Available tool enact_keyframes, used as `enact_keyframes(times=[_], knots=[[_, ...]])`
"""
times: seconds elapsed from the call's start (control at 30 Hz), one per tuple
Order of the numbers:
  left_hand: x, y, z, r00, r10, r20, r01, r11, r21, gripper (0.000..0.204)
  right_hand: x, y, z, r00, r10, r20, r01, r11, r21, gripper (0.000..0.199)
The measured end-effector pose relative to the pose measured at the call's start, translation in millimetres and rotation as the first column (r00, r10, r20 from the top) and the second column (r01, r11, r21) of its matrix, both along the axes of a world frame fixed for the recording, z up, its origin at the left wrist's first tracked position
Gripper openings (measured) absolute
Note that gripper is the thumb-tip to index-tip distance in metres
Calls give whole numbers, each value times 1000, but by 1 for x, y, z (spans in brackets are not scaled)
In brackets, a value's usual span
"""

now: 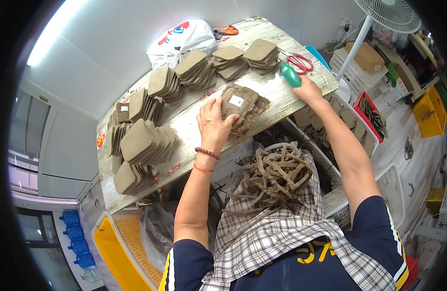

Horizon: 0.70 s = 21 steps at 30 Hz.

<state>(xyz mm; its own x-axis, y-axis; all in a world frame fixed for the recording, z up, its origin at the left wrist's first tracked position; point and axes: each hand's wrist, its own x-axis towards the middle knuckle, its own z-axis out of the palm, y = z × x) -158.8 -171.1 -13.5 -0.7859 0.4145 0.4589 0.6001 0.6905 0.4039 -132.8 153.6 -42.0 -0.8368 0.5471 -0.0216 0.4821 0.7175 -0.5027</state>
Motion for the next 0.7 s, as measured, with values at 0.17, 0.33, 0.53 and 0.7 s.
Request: enact_keyframes(times=[0.17,0.33,0.53,0.7], knots=[[10,9,12,995,-60,-80,49,991,-125,59,63,4,12,979,-43,-199,-47,904,-426,35],[15,22,18,998,-42,43,53,953,-297,52,155,-9,38,956,-151,-252,-96,649,-755,37],[-12,19,12,992,63,-106,-81,981,-179,24,227,-39,61,953,-46,-300,-238,502,-832,39],[23,3,49,798,-528,291,-205,216,955,22,268,-86,62,918,-111,-381,-248,589,-769,51]])
